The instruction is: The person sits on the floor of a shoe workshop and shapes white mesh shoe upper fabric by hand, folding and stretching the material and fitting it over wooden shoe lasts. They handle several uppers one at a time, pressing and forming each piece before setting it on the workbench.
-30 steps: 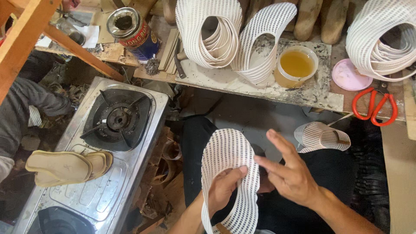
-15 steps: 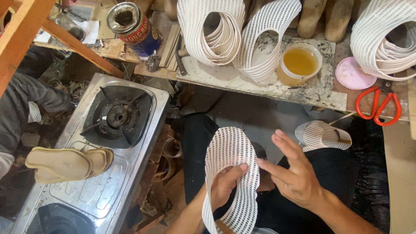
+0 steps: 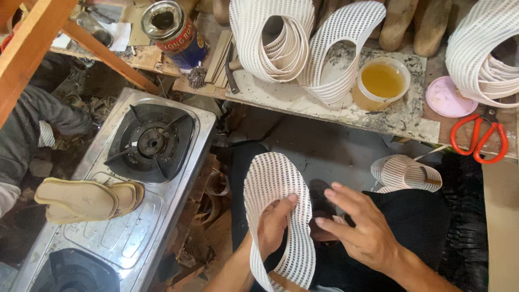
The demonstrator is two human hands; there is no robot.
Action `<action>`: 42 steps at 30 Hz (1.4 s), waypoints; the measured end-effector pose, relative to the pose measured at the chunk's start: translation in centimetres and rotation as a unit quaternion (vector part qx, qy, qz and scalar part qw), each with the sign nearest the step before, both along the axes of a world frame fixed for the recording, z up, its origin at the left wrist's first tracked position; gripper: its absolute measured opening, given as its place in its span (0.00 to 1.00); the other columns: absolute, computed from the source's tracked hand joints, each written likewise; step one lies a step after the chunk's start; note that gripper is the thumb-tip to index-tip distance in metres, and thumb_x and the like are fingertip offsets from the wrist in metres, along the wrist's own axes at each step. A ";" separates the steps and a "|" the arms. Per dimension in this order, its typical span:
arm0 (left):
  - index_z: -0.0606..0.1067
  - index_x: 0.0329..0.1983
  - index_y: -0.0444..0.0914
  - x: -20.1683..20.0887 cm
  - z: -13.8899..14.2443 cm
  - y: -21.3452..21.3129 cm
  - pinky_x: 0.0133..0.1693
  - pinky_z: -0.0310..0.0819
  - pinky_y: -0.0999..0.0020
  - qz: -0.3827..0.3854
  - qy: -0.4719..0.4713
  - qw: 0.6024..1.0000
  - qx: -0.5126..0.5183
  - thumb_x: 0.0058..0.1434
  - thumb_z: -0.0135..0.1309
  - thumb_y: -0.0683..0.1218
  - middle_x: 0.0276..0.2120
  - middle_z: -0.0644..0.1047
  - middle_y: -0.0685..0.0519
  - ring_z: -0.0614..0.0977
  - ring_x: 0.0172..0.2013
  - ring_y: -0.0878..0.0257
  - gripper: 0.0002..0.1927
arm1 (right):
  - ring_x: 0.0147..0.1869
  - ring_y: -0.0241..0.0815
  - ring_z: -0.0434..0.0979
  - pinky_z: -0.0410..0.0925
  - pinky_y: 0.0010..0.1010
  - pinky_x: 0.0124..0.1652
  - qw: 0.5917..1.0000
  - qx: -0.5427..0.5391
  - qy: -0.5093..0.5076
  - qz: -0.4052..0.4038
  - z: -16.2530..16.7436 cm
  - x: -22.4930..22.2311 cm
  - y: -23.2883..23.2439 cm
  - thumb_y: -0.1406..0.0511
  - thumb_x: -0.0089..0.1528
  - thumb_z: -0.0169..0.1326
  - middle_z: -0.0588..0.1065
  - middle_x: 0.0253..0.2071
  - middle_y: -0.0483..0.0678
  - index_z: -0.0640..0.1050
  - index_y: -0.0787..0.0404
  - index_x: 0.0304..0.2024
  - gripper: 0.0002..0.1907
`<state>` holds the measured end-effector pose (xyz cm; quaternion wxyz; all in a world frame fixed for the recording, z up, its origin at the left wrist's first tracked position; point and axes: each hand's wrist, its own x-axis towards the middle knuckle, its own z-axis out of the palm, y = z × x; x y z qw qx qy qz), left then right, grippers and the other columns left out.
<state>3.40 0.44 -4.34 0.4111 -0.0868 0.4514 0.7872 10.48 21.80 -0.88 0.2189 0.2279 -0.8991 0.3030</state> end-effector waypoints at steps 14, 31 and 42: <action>0.77 0.47 0.32 1.3 -0.7 -0.3 0.39 0.78 0.70 -0.057 -0.002 0.993 0.100 0.65 0.50 0.42 0.38 0.81 0.50 0.82 0.35 0.64 0.11 | 0.70 0.58 0.69 0.67 0.46 0.62 0.997 -0.041 0.017 -0.062 1.1 -2.7 0.7 0.76 0.52 0.57 0.66 0.66 0.59 0.81 0.54 0.50 0.24; 0.79 0.50 0.31 0.9 0.8 -1.3 0.40 0.73 0.75 -0.043 0.150 0.988 -0.012 0.70 0.51 0.42 0.37 0.81 0.55 0.79 0.36 0.71 0.11 | 0.61 0.49 0.76 0.70 0.37 0.57 0.987 -0.032 -0.140 -0.076 4.0 -5.7 4.3 0.64 0.57 0.63 0.72 0.61 0.52 0.79 0.62 0.56 0.24; 0.79 0.46 0.33 1.5 -0.6 -2.0 0.32 0.71 0.78 -0.036 0.110 0.991 -0.063 0.70 0.51 0.47 0.32 0.81 0.56 0.78 0.29 0.72 0.13 | 0.74 0.71 0.53 0.56 0.66 0.56 0.938 0.228 -0.039 -0.258 3.3 -16.6 13.6 0.49 0.51 0.69 0.60 0.74 0.65 0.84 0.63 0.51 0.32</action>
